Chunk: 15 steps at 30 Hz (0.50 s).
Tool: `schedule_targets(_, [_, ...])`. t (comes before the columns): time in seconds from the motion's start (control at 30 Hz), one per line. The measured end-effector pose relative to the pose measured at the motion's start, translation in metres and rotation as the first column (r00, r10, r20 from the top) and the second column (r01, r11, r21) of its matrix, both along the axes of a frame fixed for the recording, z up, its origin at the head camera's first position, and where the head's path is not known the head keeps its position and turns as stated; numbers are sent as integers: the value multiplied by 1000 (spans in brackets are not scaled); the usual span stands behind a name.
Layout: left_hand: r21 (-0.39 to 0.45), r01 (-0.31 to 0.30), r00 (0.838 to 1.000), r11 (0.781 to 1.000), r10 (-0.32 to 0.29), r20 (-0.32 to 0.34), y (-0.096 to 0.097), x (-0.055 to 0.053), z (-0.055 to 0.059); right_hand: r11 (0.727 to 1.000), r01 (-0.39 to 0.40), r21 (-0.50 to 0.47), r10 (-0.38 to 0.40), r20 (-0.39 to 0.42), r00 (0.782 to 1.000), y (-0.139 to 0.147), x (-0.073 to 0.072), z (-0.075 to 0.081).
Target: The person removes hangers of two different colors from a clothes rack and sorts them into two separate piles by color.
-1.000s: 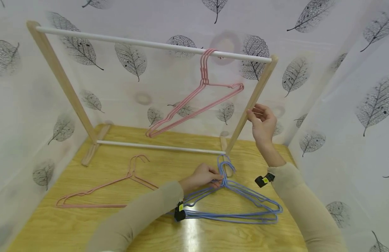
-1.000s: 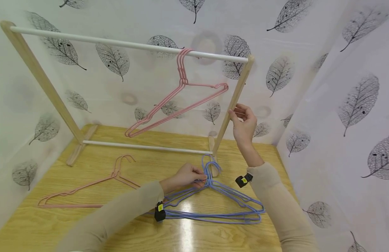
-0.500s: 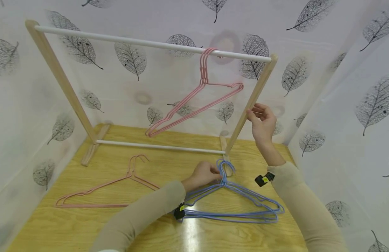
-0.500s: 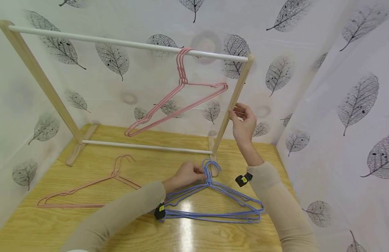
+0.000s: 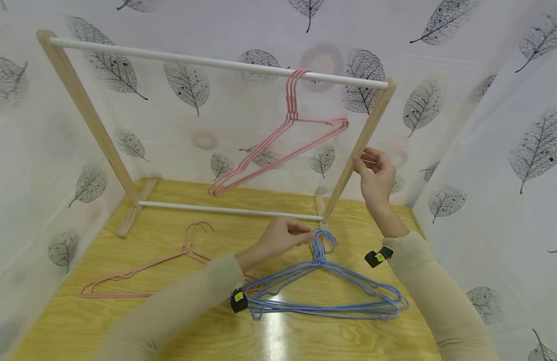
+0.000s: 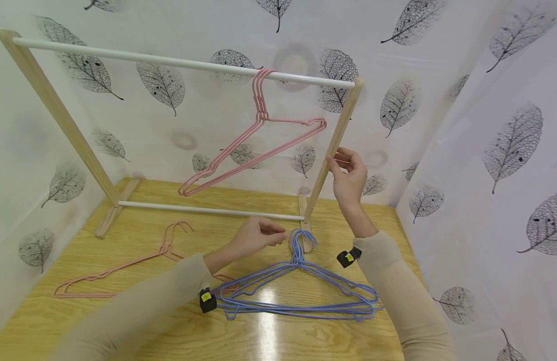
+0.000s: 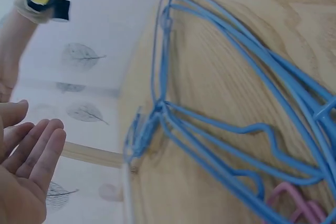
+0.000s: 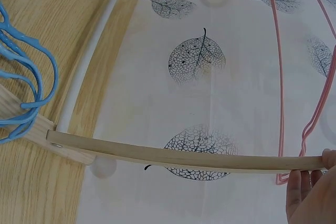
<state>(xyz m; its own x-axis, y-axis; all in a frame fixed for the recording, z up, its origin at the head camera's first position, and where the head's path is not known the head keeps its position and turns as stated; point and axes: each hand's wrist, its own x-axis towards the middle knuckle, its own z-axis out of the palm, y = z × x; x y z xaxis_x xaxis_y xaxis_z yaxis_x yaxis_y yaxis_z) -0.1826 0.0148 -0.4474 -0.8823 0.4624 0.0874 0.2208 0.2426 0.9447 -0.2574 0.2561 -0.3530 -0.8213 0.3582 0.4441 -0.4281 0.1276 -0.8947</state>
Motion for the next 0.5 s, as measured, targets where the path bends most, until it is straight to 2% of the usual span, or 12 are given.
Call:
schedule_targets(0.13, [44,26,999,999,-24,-39,-15,7,25,1000,0,5,0,-1,1000,0,0,-1])
schedule_targets(0.27, [72,38,997,997,-32,-72,-31,14,55,1000,-1,-4,1,4,1000,0,0,-1])
schedule_targets(0.37, [54,25,995,998,-19,-97,-42,18,81,1000,2,-8,-2,6,1000,0,0,0])
schedule_targets(0.5, [30,6,984,1000,0,-180,-57,19,113,1000,5,-4,-5,1,1000,0,-1,0])
